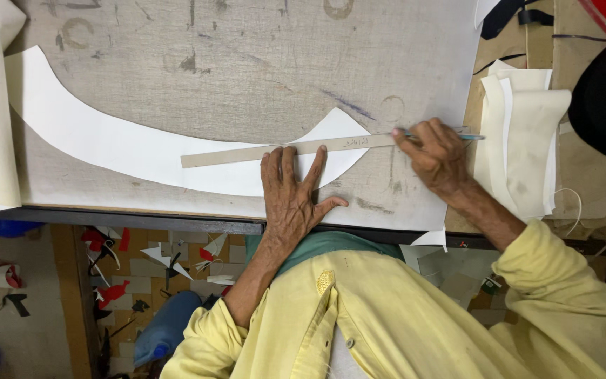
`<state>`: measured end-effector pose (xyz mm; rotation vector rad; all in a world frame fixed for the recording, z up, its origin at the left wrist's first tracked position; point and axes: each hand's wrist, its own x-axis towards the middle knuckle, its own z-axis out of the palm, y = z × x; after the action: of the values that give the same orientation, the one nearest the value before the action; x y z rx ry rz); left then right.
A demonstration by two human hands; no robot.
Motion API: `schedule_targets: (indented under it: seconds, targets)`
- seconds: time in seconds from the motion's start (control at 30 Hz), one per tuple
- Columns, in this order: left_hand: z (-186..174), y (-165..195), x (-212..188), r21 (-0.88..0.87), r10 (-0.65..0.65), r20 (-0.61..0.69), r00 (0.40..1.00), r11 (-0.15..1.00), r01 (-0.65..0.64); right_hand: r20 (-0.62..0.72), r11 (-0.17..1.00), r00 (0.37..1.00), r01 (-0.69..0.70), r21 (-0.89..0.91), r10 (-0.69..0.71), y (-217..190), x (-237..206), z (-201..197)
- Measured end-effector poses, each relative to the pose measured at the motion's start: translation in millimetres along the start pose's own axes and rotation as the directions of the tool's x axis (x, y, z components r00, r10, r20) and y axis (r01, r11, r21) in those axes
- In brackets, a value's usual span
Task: The person lays out white fabric on a worktable, places a curved paper pattern on top, and uses a ruler and a cutting tool to trace and cut the fabric along the pattern. The person then cuts additional straight strips from the fabric and sets them aside.
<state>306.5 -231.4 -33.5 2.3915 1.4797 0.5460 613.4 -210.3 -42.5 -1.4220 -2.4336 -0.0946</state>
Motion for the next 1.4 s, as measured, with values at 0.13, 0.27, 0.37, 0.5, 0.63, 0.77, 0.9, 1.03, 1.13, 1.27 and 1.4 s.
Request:
schedule_targets:
  seconds: [0.13, 0.27, 0.37, 0.5, 0.63, 0.77, 0.9, 1.03, 1.13, 1.27, 1.4]
  targets:
    - [-1.0, 1.2, -1.5, 0.018, 0.02, -0.011, 1.0, 1.0, -0.02, 0.152, 0.95, 0.961, -0.256, 0.181, 0.23, 31.9, -13.0, -42.6]
    - [-4.0, -1.3, -6.4, 0.018, 0.039, -0.031, 0.999, 0.999, -0.039, 0.085, 0.863, 0.908, -0.416, 0.287, 0.41, 6.6, 12.0, -56.9]
    - [-7.8, -3.7, -8.6, 0.041, 0.072, -0.059, 0.996, 0.997, -0.07, -0.007, 0.843, 0.91, -0.38, 0.381, 0.413, -34.8, 56.4, -26.5]
    - [-15.5, -8.5, -9.8, 0.056, 0.107, -0.017, 0.994, 0.993, -0.105, 0.058, 0.847, 0.9, -0.426, 0.318, 0.431, -74.1, 98.6, 14.8]
    - [-23.3, -18.0, -12.8, 0.084, 0.143, -0.018, 0.99, 0.986, -0.141, 0.204, 0.753, 0.818, -0.575, 0.32, 0.538, -72.0, 119.8, 36.3]
    - [-30.8, -36.4, -14.7, -0.032, 0.181, 0.007, 0.984, 0.983, -0.18, -0.356, 0.777, 0.694, -0.515, 0.361, 0.626, -28.9, 127.2, 22.8]
    - [-46.9, -68.6, -18.5, -0.181, 0.24, -0.009, 0.971, 0.954, -0.238, -0.505, 0.798, 0.629, -0.358, 0.485, 0.59, -34.5, 111.9, -0.6]
    - [-71.8, -116.7, -27.8, -0.18, 0.257, -0.093, 0.962, 0.946, -0.27, -0.187, 0.561, 0.671, -0.397, 0.726, 0.717, -132.3, 69.6, -15.1]
    - [-85.0, -158.0, -27.7, -0.123, 0.253, -0.094, 0.963, 0.957, -0.263, 0.086, 0.339, 0.633, -0.518, 0.785, 0.769, -214.5, 66.1, -4.6]
    - [-89.4, -207.0, -3.8, -0.134, 0.456, 0.003, 0.89, 0.882, -0.452, 0.302, 0.223, 0.577, -0.666, 0.712, 0.759, -294.9, 88.4, 9.8]
    - [-87.1, -234.7, 37.4, -0.204, 0.626, 0.145, 0.766, 0.777, -0.596, 0.39, 0.239, 0.55, -0.754, 0.611, 0.738, -339.2, 115.5, 21.1]
